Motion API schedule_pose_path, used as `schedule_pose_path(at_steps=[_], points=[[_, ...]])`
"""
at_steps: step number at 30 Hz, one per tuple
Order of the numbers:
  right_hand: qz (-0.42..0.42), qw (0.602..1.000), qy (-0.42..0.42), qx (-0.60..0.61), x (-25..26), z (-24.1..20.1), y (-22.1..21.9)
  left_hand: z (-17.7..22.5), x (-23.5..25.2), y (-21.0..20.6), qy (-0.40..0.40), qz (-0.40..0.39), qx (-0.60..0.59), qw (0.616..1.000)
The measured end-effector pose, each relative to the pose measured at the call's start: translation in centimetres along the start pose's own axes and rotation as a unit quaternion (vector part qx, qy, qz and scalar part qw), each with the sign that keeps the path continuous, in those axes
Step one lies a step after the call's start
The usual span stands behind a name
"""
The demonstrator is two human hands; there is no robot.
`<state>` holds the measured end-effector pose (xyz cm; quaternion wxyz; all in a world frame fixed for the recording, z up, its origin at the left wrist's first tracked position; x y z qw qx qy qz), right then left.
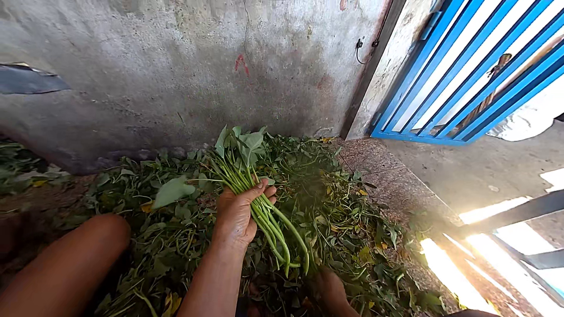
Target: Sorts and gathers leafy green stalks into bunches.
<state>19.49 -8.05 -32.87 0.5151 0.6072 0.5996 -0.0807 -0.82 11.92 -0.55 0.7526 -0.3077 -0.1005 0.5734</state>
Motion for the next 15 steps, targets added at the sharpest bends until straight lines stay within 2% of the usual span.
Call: schedule_pose_path(at_steps=[2, 3, 4, 6, 7, 8, 11, 13, 15], points=[[0.159, 0.971, 0.146, 0.106, -3.4, -2.0, 2.9, 0.2, 0.0, 0.1, -0.001, -0.003, 0.004, 1.0], [0.193, 0.953, 0.189, 0.14, -4.4, -2.2, 3.8, 0.2, 0.0, 0.0, 0.001, -0.004, 0.007, 1.0], [0.179, 0.954, 0.188, 0.152, -4.6, -1.8, 4.3, 0.1, -0.1, -0.1, 0.002, -0.006, 0.012, 1.0], [0.063, 0.99, 0.075, 0.104, -3.6, 0.2, 4.5, -0.5, -0.2, -0.5, 0.005, -0.017, 0.02, 1.0], [0.031, 0.997, 0.023, 0.072, -3.4, 0.9, 4.8, -0.8, -0.3, -0.7, 0.005, -0.022, 0.025, 0.999], [0.048, 0.997, 0.014, 0.061, -3.9, 0.9, 5.4, -1.0, -0.3, -0.9, 0.007, -0.024, 0.029, 0.999], [0.19, 0.96, 0.138, 0.153, -7.3, -0.7, 8.0, -1.7, -0.4, -0.6, 0.022, -0.011, 0.044, 0.999], [0.218, 0.92, 0.218, 0.241, -8.7, -1.3, 8.6, -2.0, -0.4, -0.5, 0.03, -0.004, 0.056, 0.998], [0.227, 0.903, 0.253, 0.262, -9.7, -2.0, 8.9, -2.3, -0.5, -0.5, 0.031, 0.0, 0.061, 0.998]])
Point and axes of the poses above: each hand's wrist, its own x-axis towards the middle knuckle, its own y-axis out of the back of the hand, z = x × y, the point moved 9 cm from there along x, towards the middle knuckle, and after that the axes turned 13 degrees about -z, right-handed, at the moved point
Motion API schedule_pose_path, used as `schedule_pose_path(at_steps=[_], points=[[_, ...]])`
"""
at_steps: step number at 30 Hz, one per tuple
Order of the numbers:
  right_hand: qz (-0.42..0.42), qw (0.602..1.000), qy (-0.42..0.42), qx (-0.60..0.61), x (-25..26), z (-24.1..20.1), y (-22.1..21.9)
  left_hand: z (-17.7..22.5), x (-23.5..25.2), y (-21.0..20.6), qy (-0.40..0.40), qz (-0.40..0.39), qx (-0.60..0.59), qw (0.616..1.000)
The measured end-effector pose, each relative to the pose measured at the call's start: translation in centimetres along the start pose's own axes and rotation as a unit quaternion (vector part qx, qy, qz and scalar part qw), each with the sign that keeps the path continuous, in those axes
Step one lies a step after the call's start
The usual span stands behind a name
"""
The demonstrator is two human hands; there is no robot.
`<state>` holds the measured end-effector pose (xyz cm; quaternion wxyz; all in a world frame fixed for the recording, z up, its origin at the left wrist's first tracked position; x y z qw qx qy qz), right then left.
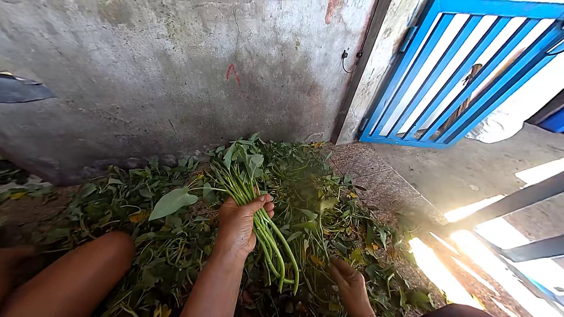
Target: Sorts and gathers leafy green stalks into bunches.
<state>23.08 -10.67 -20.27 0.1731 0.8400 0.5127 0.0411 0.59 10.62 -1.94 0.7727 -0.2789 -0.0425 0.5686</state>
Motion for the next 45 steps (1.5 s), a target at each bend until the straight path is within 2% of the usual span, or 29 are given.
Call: schedule_pose_path(at_steps=[5, 7, 8, 9, 10, 11, 12, 13, 17, 20, 22, 24, 28, 33, 36, 38, 39, 40, 41, 42, 43, 44, 45], points=[[0.041, 0.995, 0.074, -0.058, -0.8, -2.7, 0.0, -0.6, -0.2, 0.3, 0.001, 0.01, -0.008, 1.0], [-0.027, 0.991, 0.06, -0.114, -1.3, -2.4, -0.5, -0.5, -0.2, 0.8, -0.002, 0.028, -0.014, 1.0], [-0.125, 0.977, 0.013, -0.175, -1.6, -1.7, -1.1, -0.3, -0.3, 1.0, -0.006, 0.037, -0.018, 0.999], [-0.261, 0.929, -0.065, -0.255, -2.3, -0.6, -2.1, -0.1, -0.3, 1.2, -0.011, 0.043, -0.022, 0.999], [-0.382, 0.851, -0.147, -0.33, -3.3, 1.1, -3.0, 0.1, -0.3, 1.3, -0.016, 0.049, -0.026, 0.998], [-0.462, 0.767, -0.219, -0.387, -4.4, 2.8, -3.8, 0.2, -0.3, 1.3, -0.021, 0.05, -0.028, 0.998], [-0.493, 0.712, -0.267, -0.423, -4.9, 4.0, -4.4, 0.3, -0.2, 1.2, -0.024, 0.048, -0.03, 0.998], [-0.487, 0.701, -0.287, -0.436, -4.5, 4.8, -4.9, 0.3, -0.1, 1.0, -0.024, 0.044, -0.032, 0.998], [-0.404, 0.787, -0.266, -0.383, 0.6, 9.5, -8.9, -0.2, 0.2, 0.5, -0.009, 0.036, -0.03, 0.999], [-0.359, 0.827, -0.296, -0.314, 2.0, 13.7, -10.9, -0.5, 0.5, 0.4, 0.0, 0.035, -0.028, 0.999], [-0.345, 0.851, -0.298, -0.26, 2.0, 14.8, -11.7, -0.3, 0.5, 0.6, 0.002, 0.041, -0.029, 0.999], [-0.307, 0.882, -0.276, -0.226, 2.1, 14.0, -11.6, -0.1, 0.4, 0.8, 0.001, 0.046, -0.032, 0.998], [-0.122, 0.971, -0.143, -0.148, 1.7, 8.4, -8.6, 0.0, 0.1, 0.9, 0.003, 0.04, -0.031, 0.999], [0.016, 0.991, 0.007, -0.135, 1.6, 2.3, -6.0, -1.0, 0.1, 0.5, 0.016, 0.024, -0.025, 0.999], [0.081, 0.973, 0.123, -0.175, 0.7, -1.8, -4.6, -1.2, -0.1, 0.5, 0.023, 0.032, -0.02, 0.999], [0.076, 0.954, 0.188, -0.222, -0.7, -3.3, -4.0, -1.2, -0.3, 0.7, 0.027, 0.036, -0.02, 0.999], [0.046, 0.945, 0.206, -0.249, -1.4, -3.5, -3.9, -1.0, -0.3, 0.8, 0.025, 0.036, -0.023, 0.999], [-0.02, 0.939, 0.204, -0.276, -2.2, -3.3, -4.2, -0.7, -0.3, 0.9, 0.02, 0.037, -0.026, 0.999], [-0.132, 0.929, 0.168, -0.303, -3.0, -2.4, -4.9, -0.4, -0.3, 1.0, 0.016, 0.039, -0.028, 0.999], [-0.282, 0.896, 0.089, -0.331, -3.9, -0.8, -6.0, -0.1, -0.3, 1.1, 0.011, 0.04, -0.03, 0.999], [-0.426, 0.832, -0.018, -0.354, -5.3, 1.3, -7.1, 0.1, -0.3, 1.3, 0.008, 0.043, -0.032, 0.999], [-0.521, 0.76, -0.105, -0.374, -6.6, 3.4, -7.8, 0.2, -0.4, 1.3, 0.007, 0.044, -0.032, 0.998], [-0.557, 0.711, -0.163, -0.397, -7.2, 5.3, -8.1, 0.3, -0.4, 1.3, 0.006, 0.045, -0.033, 0.998]])
Point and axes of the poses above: each hand's wrist, its own x-axis towards the middle knuckle, its own y-axis out of the back of the hand, z = x × y, the point moved 9 cm from there along x, towards the middle knuckle, and after that the axes turned 13 degrees about -z, right-handed, at the moved point
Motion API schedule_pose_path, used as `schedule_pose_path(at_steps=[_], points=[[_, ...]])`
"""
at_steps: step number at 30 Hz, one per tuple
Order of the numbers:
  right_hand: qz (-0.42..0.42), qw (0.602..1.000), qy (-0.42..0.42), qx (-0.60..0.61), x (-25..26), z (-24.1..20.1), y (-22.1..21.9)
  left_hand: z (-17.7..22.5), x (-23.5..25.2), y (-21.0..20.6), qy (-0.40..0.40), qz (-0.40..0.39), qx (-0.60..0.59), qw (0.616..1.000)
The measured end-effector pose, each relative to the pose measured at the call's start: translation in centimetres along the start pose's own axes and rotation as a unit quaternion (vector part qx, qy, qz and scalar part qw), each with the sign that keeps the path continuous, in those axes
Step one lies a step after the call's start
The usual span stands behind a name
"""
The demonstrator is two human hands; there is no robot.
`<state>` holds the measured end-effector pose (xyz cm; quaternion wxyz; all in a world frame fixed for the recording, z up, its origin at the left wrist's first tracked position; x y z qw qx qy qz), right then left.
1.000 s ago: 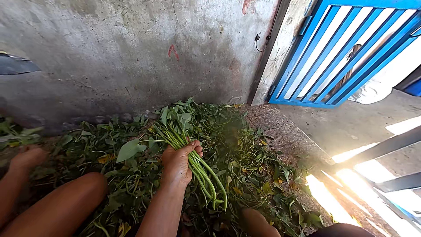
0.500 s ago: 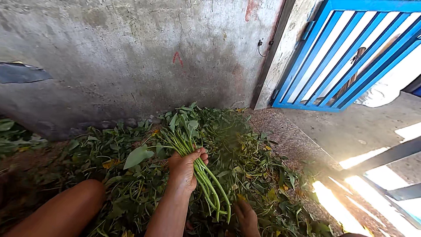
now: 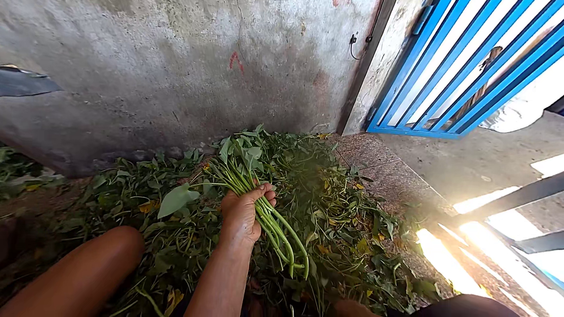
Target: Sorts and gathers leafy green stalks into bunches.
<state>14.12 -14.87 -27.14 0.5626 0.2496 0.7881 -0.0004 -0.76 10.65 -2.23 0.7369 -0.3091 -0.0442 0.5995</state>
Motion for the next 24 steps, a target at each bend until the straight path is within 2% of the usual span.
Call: schedule_pose_path(at_steps=[1, 5, 7, 9, 13, 15, 18, 21, 22, 24], points=[[-0.004, 0.999, -0.031, 0.008, 1.0, 0.8, 0.1, 0.1, 0.1, -0.1, -0.002, 0.002, 0.0, 1.0], [0.19, 0.975, -0.061, 0.102, 4.5, 3.9, 6.7, -0.1, 0.3, -0.1, -0.001, 0.004, -0.001, 1.0], [0.243, 0.948, -0.106, 0.174, 5.7, 6.6, 10.1, -0.1, 0.5, -0.2, 0.0, 0.001, -0.001, 1.0], [0.25, 0.928, -0.15, 0.232, 7.1, 9.2, 12.2, 0.0, 0.5, -0.1, -0.001, 0.008, -0.007, 1.0], [0.228, 0.902, -0.167, 0.325, 10.2, 12.6, 12.6, 0.4, 0.5, 0.3, -0.013, 0.016, -0.011, 1.0], [0.234, 0.885, -0.196, 0.351, 10.5, 12.2, 11.9, 0.6, 0.6, 0.2, -0.015, 0.015, -0.009, 1.0], [0.182, 0.901, -0.226, 0.323, 11.3, 10.0, 10.0, 0.6, 0.6, 0.1, -0.013, 0.018, -0.011, 1.0], [0.181, 0.914, -0.187, 0.311, 13.1, 8.8, 10.2, 0.3, 0.8, -0.1, -0.003, 0.013, -0.018, 1.0], [0.2, 0.912, -0.145, 0.329, 13.5, 8.4, 10.7, 0.3, 0.8, -0.2, -0.001, 0.013, -0.021, 1.0], [0.264, 0.882, -0.041, 0.389, 11.9, 6.6, 12.5, 0.3, 0.8, -0.1, -0.002, 0.012, -0.026, 1.0]])
Point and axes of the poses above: each hand's wrist, its own x-axis towards the middle knuckle, its own y-axis out of the back of the hand, z = x × y, the point moved 9 cm from there along x, towards the middle knuckle, and after that the axes turned 13 degrees about -z, right-handed, at the moved point
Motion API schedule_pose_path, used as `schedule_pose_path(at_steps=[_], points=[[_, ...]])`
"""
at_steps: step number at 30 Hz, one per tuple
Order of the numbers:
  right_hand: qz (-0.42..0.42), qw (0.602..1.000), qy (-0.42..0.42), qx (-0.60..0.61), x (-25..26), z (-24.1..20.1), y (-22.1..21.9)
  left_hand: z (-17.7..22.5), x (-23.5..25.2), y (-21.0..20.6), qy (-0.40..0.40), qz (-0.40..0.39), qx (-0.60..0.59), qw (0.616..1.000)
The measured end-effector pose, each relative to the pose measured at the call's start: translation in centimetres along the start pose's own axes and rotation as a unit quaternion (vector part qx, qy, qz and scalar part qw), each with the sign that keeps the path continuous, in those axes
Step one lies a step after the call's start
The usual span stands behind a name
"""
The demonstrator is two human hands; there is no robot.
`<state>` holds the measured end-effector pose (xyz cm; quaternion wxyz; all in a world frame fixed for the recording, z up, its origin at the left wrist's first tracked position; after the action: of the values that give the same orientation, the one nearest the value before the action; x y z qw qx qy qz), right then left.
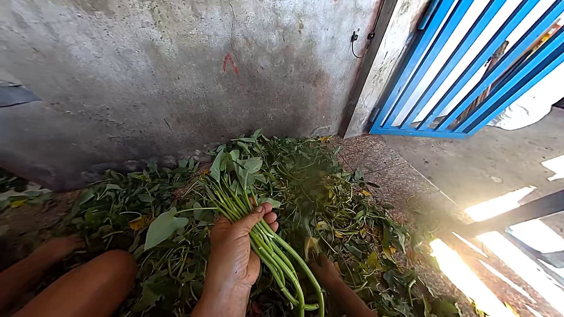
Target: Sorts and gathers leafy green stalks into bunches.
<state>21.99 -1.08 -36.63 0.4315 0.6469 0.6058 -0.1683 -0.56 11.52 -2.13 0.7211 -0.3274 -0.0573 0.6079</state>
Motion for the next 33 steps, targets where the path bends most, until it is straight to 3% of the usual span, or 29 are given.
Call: schedule_pose_path(at_steps=[2, 5, 7, 9, 10, 12, 14, 15, 21, 23, 25, 27, 29, 31, 32, 33], points=[[0.038, 0.99, 0.099, 0.092, -2.9, -3.1, 1.3, 0.2, 0.0, 0.1, -0.006, 0.003, 0.002, 1.0], [0.047, 0.938, 0.225, 0.259, -8.2, -5.6, 3.2, 0.3, -0.1, 0.4, -0.012, 0.008, 0.007, 1.0], [0.006, 0.89, 0.268, 0.369, -10.8, -5.4, 4.0, 0.4, -0.1, 0.5, -0.014, 0.013, 0.007, 1.0], [-0.021, 0.862, 0.254, 0.438, -11.8, -3.4, 4.3, 0.4, -0.2, 0.5, -0.017, 0.018, 0.006, 1.0], [-0.007, 0.88, 0.213, 0.425, -11.6, -1.4, 4.4, 0.4, -0.2, 0.4, -0.019, 0.018, 0.004, 1.0], [0.072, 0.962, 0.046, 0.258, -10.8, 4.2, 5.1, 0.3, -0.4, 0.4, -0.015, 0.017, 0.005, 1.0], [0.125, 0.982, -0.101, 0.099, -10.8, 8.0, 6.1, 0.3, -0.4, 0.2, -0.012, 0.017, 0.004, 1.0], [0.156, 0.979, -0.112, 0.062, -11.2, 8.3, 6.6, 0.3, -0.4, 0.1, -0.011, 0.014, 0.004, 1.0], [0.337, 0.94, 0.053, 0.003, -12.2, 2.6, 8.3, 0.6, -0.5, -0.1, -0.033, 0.008, 0.007, 0.999], [0.289, 0.957, -0.01, -0.011, -10.4, 3.0, 8.1, 1.0, -0.4, 0.2, -0.058, 0.015, 0.007, 0.998], [0.174, 0.98, -0.087, -0.048, -8.3, 4.2, 7.0, 1.2, -0.3, 0.4, -0.068, 0.02, 0.008, 0.997], [0.098, 0.983, -0.096, -0.12, -7.4, 3.7, 5.7, 1.3, 0.0, 0.4, -0.067, 0.02, 0.004, 0.998], [0.075, 0.978, -0.095, -0.168, -8.4, 2.6, 4.5, 1.0, -0.1, 0.3, -0.054, 0.022, 0.0, 0.998], [0.156, 0.976, -0.033, -0.148, -11.2, 1.0, 4.6, 0.7, -0.2, 0.0, -0.044, 0.02, 0.0, 0.999], [0.248, 0.96, 0.04, -0.124, -13.3, -0.2, 5.0, 0.6, -0.3, -0.2, -0.044, 0.017, 0.002, 0.999], [0.361, 0.917, 0.131, -0.111, -15.8, -1.5, 5.3, 0.6, -0.3, -0.2, -0.046, 0.014, 0.003, 0.999]])
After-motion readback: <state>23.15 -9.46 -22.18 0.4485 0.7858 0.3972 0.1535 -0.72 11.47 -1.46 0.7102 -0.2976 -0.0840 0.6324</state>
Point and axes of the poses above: each hand's wrist, its own x-axis towards the middle knuckle, its own y-axis out of the back of the hand, z = x × y, the point moved 9 cm from there along x, towards the middle knuckle, and after that the axes turned 13 degrees about -z, right-handed, at the moved point
